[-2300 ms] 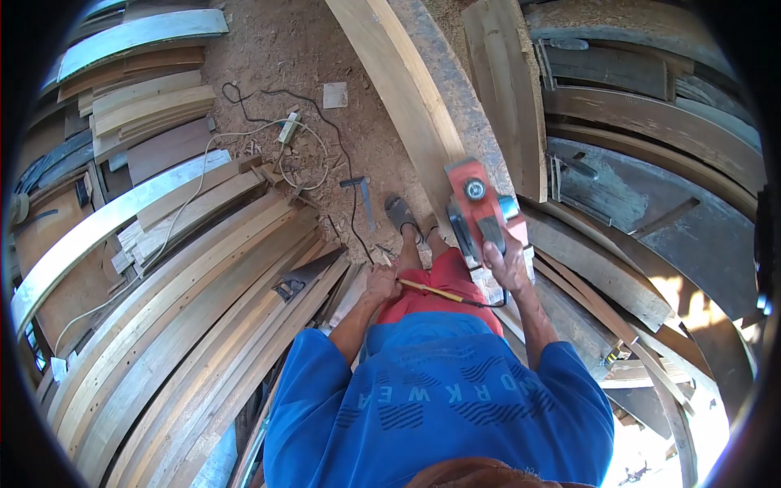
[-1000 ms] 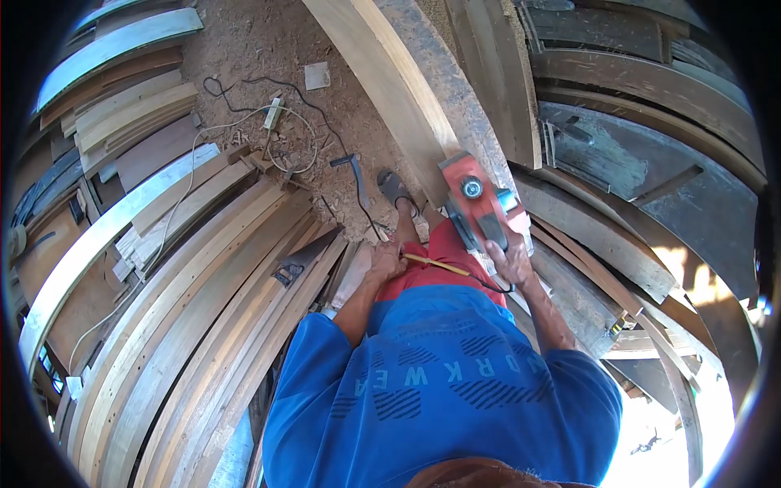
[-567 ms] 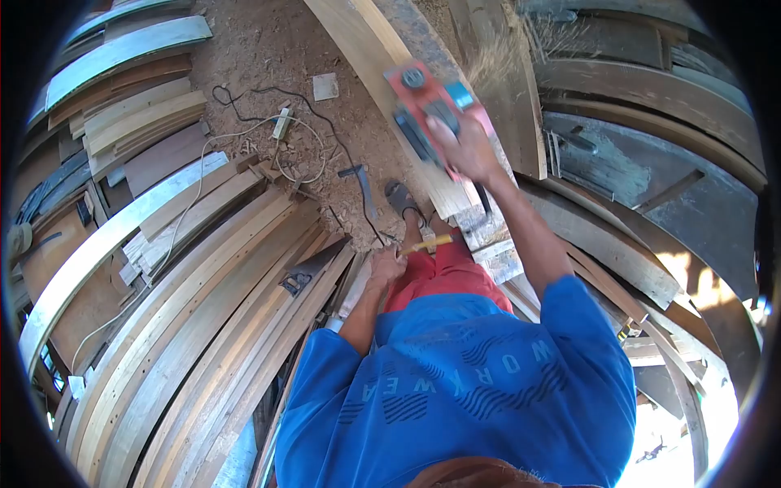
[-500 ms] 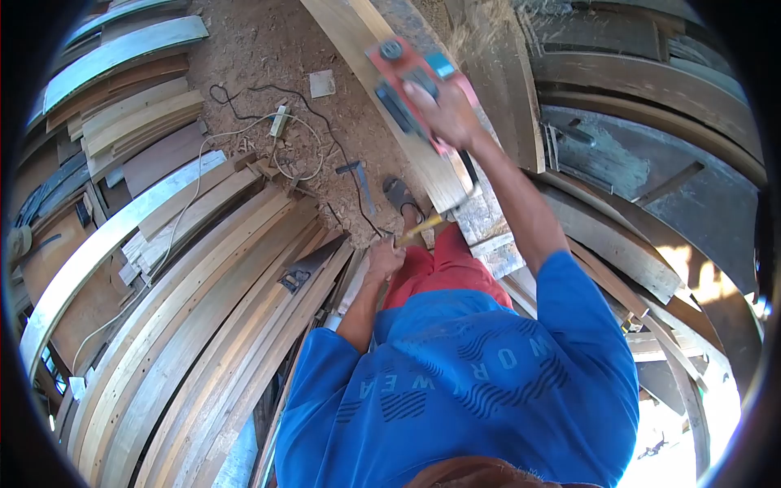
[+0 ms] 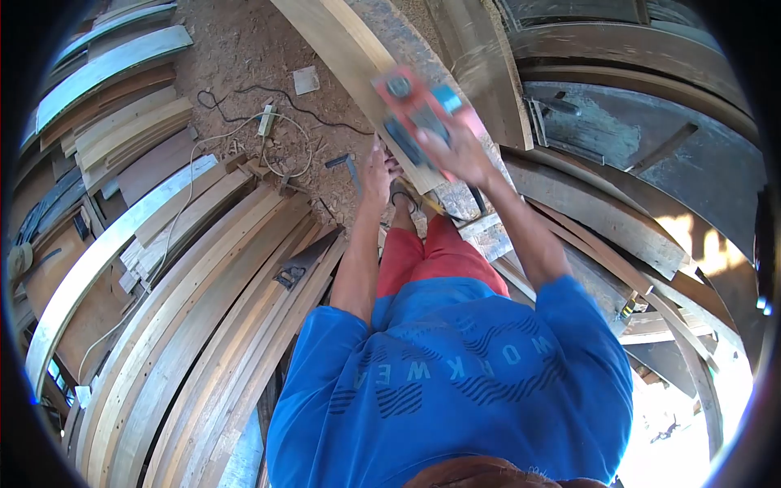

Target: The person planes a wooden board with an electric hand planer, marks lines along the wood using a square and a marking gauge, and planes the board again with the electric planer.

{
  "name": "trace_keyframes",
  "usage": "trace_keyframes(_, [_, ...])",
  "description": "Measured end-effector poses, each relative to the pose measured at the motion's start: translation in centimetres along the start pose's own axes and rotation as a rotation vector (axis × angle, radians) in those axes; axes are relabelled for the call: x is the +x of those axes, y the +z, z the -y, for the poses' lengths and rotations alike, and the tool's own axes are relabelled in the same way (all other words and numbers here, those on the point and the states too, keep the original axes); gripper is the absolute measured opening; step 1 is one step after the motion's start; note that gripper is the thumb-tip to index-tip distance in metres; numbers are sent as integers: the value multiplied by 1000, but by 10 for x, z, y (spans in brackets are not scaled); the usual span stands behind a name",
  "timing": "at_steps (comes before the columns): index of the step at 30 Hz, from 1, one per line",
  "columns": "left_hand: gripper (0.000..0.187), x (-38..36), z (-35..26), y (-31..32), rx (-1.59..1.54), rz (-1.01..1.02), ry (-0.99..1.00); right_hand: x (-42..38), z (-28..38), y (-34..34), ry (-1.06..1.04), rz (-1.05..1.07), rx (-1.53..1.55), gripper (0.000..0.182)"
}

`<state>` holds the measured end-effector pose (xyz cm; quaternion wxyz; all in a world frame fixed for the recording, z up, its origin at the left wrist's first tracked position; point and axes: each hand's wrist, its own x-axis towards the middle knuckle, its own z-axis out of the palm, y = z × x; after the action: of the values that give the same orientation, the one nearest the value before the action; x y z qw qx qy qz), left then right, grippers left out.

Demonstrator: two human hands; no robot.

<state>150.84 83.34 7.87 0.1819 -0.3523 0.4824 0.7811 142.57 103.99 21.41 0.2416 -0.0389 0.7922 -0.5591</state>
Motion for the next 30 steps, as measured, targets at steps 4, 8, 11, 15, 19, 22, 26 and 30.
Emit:
trace_keyframes(4, [51, 7, 10, 8, 191, -4, 35, -136, -53, -6, 49, 14, -27, 60])
trace_keyframes(8, [50, 12, 19, 1, 348, -30, 45, -163, -65, -6, 143, 7, -17, 56])
trace_keyframes(11, [49, 17, 23, -4, 281, -3, 43, -99, -39, -1, 149, 8, -70, 55])
trace_keyframes(15, [49, 12, 18, 0, 220, 4, 32, 6, -4, 10, 39, -96, -89, 63])
trace_keyframes(19, [50, 15, 24, -2, 149, 11, 38, 103, 25, 4, -71, -88, -103, 66])
trace_keyframes(22, [59, 10, 22, -3, 112, 35, -41, 135, 25, 3, -135, -31, 30, 66])
trace_keyframes(26, [74, -2, 21, -2, -56, 48, -94, 106, 22, 1, 26, 98, -22, 72])
trace_keyframes(30, [78, 8, 31, -12, -109, 111, -103, 9, -4, 9, -33, 18, 27, 65])
